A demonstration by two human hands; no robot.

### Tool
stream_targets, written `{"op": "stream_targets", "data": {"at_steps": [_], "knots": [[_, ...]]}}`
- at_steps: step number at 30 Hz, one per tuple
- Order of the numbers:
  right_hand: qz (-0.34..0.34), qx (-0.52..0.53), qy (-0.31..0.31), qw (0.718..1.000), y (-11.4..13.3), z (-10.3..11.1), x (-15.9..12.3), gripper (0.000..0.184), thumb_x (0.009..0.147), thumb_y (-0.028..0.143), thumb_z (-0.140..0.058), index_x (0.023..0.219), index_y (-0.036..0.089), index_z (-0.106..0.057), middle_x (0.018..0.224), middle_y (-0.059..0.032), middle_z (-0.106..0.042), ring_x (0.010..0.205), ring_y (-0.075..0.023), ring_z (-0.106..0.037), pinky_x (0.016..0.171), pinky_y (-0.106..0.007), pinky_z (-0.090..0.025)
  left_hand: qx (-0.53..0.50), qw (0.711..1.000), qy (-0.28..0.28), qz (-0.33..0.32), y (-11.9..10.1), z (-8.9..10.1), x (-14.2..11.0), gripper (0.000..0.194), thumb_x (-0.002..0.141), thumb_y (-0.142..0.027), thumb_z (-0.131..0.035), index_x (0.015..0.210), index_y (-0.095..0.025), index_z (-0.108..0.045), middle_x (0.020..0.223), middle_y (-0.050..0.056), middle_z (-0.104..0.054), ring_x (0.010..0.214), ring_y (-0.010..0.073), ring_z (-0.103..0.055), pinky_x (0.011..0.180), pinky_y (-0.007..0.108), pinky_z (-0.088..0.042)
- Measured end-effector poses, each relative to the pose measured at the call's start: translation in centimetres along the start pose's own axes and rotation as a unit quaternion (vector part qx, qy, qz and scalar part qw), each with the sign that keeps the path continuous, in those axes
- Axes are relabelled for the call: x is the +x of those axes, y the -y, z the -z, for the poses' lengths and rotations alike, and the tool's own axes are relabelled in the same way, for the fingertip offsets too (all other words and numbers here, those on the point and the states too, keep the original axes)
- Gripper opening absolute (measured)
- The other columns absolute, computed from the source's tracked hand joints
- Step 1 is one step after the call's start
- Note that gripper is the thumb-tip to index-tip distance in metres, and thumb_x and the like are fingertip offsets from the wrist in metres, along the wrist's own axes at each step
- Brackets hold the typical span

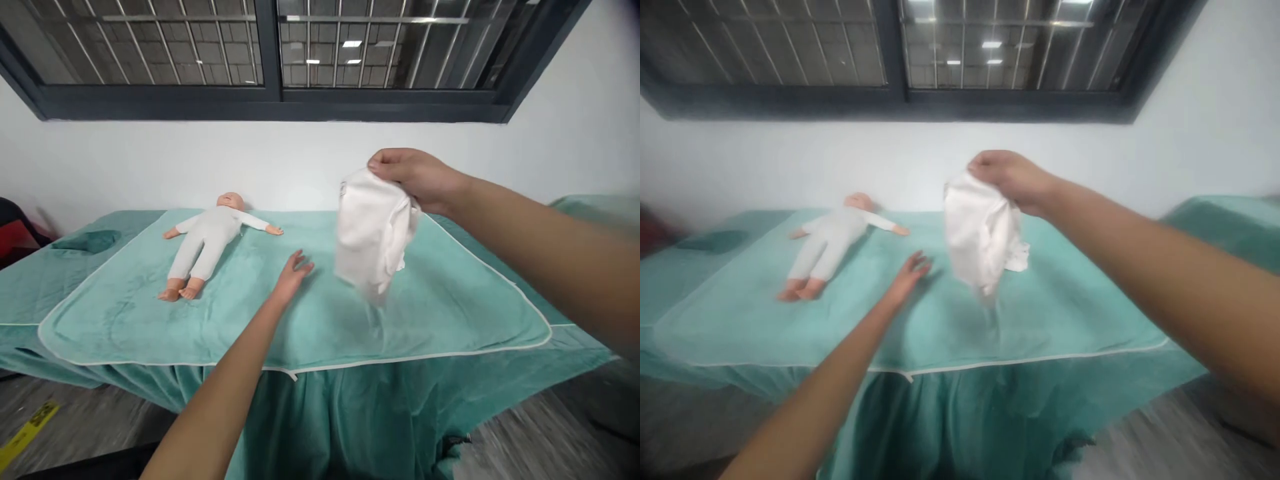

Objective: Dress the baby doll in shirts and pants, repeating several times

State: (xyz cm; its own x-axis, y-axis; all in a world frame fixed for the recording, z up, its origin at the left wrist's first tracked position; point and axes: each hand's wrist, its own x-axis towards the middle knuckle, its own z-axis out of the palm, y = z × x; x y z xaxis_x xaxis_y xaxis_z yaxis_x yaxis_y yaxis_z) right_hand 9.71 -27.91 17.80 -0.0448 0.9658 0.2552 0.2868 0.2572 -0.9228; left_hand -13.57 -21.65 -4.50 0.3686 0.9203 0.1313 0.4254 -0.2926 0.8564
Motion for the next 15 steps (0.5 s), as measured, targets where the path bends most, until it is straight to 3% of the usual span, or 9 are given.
{"op": "stream_targets", "data": {"at_steps": [2,4,6,8,10,12,14,15], "knots": [[0.024,0.037,0.075,0.996,0.4,-1.8,0.2,0.016,0.087,0.028,-0.066,0.081,0.016,-0.057,0.068,0.0034,-0.054,0.059,-0.0077,-0.048,0.059,-0.023,-0.040,-0.119,0.990,-0.032,-0.061,-3.0,2.2,-0.5,0.061,0.088,-0.044,-0.056,0.143,-0.022,-0.044,0.142,0.013,-0.055,0.123,0.0266,-0.057,0.100,0.039,-0.047],[0.057,0.026,0.118,0.991,-0.4,-2.9,1.0,0.023,0.084,0.038,-0.069,0.083,0.018,-0.058,0.073,0.0016,-0.057,0.063,-0.0103,-0.052,0.062,-0.024,-0.044,-0.135,0.984,-0.043,-0.111,-5.7,4.0,-1.3,0.049,0.084,-0.044,-0.060,0.128,-0.022,-0.058,0.130,0.007,-0.063,0.118,0.0260,-0.058,0.097,0.035,-0.047],[0.085,-0.035,0.127,0.988,-3.0,-3.6,2.3,0.028,0.085,0.046,-0.066,0.087,0.019,-0.061,0.082,-0.0016,-0.063,0.073,-0.0145,-0.057,0.069,-0.028,-0.049,-0.102,0.990,-0.061,-0.076,-7.7,5.2,-2.3,0.034,0.082,-0.043,-0.061,0.105,-0.019,-0.067,0.107,0.005,-0.071,0.102,0.0245,-0.061,0.087,0.032,-0.049],[0.091,-0.156,0.111,0.977,-7.1,-3.9,3.4,0.030,0.088,0.048,-0.060,0.097,0.020,-0.063,0.100,-0.0062,-0.067,0.092,-0.0207,-0.061,0.082,-0.035,-0.051,-0.064,0.993,-0.092,-0.026,-8.5,5.8,-3.2,0.026,0.082,-0.042,-0.061,0.090,-0.018,-0.066,0.090,0.002,-0.069,0.089,0.0216,-0.060,0.078,0.030,-0.048],[0.060,-0.325,0.085,0.940,-12.2,-3.9,3.8,0.040,0.088,0.044,-0.058,0.122,0.023,-0.057,0.132,-0.0091,-0.059,0.118,-0.0255,-0.055,0.099,-0.041,-0.046,-0.046,0.992,-0.118,0.006,-8.3,6.1,-4.0,0.023,0.081,-0.040,-0.061,0.086,-0.018,-0.062,0.083,0.000,-0.065,0.082,0.0189,-0.057,0.074,0.028,-0.046],[-0.037,-0.509,0.086,0.855,-17.2,-3.4,3.2,0.066,0.086,0.044,-0.061,0.146,0.027,-0.038,0.155,-0.0087,-0.035,0.140,-0.0281,-0.035,0.111,-0.045,-0.035,-0.039,0.992,-0.117,0.018,-7.6,6.7,-4.6,0.022,0.080,-0.040,-0.063,0.083,-0.019,-0.058,0.079,-0.002,-0.060,0.078,0.0169,-0.055,0.072,0.027,-0.043],[-0.093,-0.541,0.072,0.833,-21.2,-2.4,2.0,0.076,0.084,0.044,-0.062,0.150,0.022,-0.032,0.159,-0.0167,-0.026,0.143,-0.0372,-0.025,0.108,-0.057,-0.033,-0.023,0.995,-0.094,0.021,-6.9,7.4,-5.1,0.022,0.080,-0.040,-0.062,0.079,-0.020,-0.054,0.075,-0.003,-0.056,0.074,0.0157,-0.052,0.071,0.026,-0.041],[-0.110,-0.550,0.063,0.825,-22.8,-1.7,1.2,0.072,0.086,0.043,-0.058,0.149,0.019,-0.033,0.158,-0.0198,-0.025,0.143,-0.0400,-0.024,0.106,-0.061,-0.033,-0.015,0.997,-0.074,0.021,-6.7,7.9,-5.3,0.022,0.079,-0.040,-0.062,0.077,-0.020,-0.051,0.074,-0.004,-0.054,0.073,0.0152,-0.050,0.070,0.026,-0.040]]}}
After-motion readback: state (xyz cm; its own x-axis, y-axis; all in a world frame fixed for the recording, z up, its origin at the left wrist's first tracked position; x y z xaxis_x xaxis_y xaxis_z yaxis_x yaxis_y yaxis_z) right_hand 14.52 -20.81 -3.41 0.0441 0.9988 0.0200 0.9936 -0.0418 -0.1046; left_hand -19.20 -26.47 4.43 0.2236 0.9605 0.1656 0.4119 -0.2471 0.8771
